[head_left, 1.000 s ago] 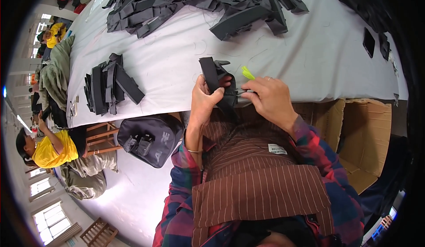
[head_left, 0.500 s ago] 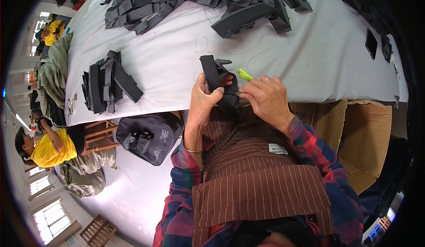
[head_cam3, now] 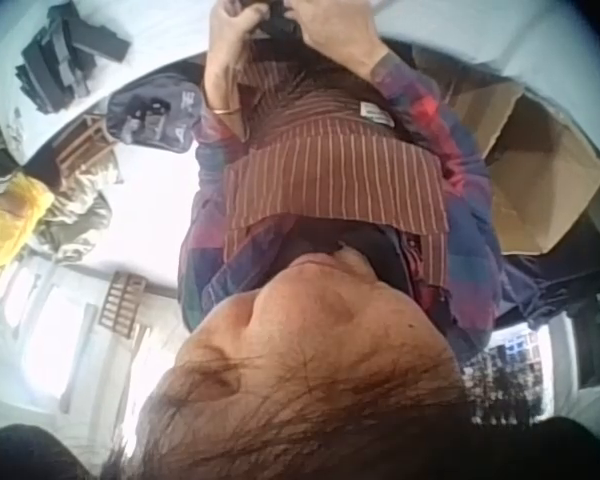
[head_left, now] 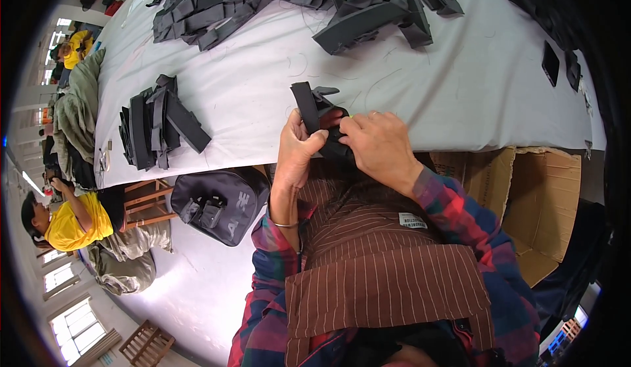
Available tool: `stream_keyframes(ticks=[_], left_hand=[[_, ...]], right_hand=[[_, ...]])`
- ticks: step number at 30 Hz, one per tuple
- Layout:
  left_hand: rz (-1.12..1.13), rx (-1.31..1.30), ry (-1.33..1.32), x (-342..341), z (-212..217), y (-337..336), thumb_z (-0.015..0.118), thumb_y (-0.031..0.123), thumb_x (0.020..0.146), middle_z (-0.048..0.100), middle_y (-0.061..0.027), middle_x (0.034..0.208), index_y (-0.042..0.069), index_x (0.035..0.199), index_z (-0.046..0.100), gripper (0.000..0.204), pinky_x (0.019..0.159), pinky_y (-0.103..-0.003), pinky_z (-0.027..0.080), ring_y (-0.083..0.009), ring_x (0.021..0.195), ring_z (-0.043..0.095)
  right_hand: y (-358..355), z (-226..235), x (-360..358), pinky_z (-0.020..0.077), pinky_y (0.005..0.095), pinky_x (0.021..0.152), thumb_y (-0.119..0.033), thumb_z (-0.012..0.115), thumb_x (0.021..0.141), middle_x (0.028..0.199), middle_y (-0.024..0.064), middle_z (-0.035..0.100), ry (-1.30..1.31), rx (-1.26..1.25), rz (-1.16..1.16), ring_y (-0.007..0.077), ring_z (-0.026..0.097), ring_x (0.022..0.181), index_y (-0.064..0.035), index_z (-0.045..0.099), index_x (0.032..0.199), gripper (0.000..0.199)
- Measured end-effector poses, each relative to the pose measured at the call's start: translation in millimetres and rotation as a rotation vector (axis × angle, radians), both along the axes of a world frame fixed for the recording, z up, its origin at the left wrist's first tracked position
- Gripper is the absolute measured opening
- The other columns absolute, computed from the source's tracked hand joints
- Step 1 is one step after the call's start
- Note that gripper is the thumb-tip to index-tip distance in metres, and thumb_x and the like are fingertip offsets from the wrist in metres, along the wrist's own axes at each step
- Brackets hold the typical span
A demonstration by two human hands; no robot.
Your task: Trimming excess threads from black fabric components using a small pair of snips in a manufacturing setting.
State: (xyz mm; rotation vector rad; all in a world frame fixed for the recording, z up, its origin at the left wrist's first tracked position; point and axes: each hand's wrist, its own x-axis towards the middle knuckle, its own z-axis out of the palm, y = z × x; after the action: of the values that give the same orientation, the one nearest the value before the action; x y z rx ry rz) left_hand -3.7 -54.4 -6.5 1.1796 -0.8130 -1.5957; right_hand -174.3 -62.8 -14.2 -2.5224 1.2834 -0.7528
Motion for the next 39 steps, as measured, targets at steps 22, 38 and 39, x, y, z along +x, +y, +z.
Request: stream_keyframes(ticks=[22, 38, 39], left_hand=[[-0.945, -0.337, -0.524, 3.8, 34.0, 5.3, 0.067, 0.021, 0.073, 0.067, -0.0186, 0.097, -0.004, 0.13, 0.052, 0.064, 0.086, -0.033, 0.048, -0.0202, 0.093, 0.062], [0.346, -0.048, -2.09, 358.1, 7.4, -68.4, 0.061, 0.031, 0.088, 0.04, -0.0202, 0.145, 0.012, 0.126, 0.061, 0.043, 0.099, -0.059, 0.036, -0.047, 0.124, 0.045], [0.373, -0.104, -2.179, 278.3, 18.8, -97.7, 0.06, 0.03, 0.088, 0.041, -0.0204, 0.145, 0.011, 0.124, 0.062, 0.041, 0.098, -0.063, 0.034, -0.0467, 0.126, 0.043]], right_hand=[[-35.5, 11.5, -79.5, 0.0381, 0.0194, 0.067, -0.011, 0.058, 0.094, 0.078, -0.0036, 0.053, -0.747, 0.568, -0.233, 0.0048, 0.047, 0.073, -0.0005, 0.063, 0.103, 0.015], [-32.9, 4.7, -86.2, 0.041, 0.0201, 0.068, -0.009, 0.061, 0.09, 0.08, -0.0025, 0.059, -0.837, 0.594, -0.317, 0.0043, 0.05, 0.074, -0.0007, 0.065, 0.103, 0.016], [-26.4, 1.7, -98.6, 0.0411, 0.0201, 0.067, -0.009, 0.062, 0.089, 0.079, -0.0028, 0.06, -0.822, 0.595, -0.363, 0.0039, 0.05, 0.073, -0.0008, 0.065, 0.102, 0.016]])
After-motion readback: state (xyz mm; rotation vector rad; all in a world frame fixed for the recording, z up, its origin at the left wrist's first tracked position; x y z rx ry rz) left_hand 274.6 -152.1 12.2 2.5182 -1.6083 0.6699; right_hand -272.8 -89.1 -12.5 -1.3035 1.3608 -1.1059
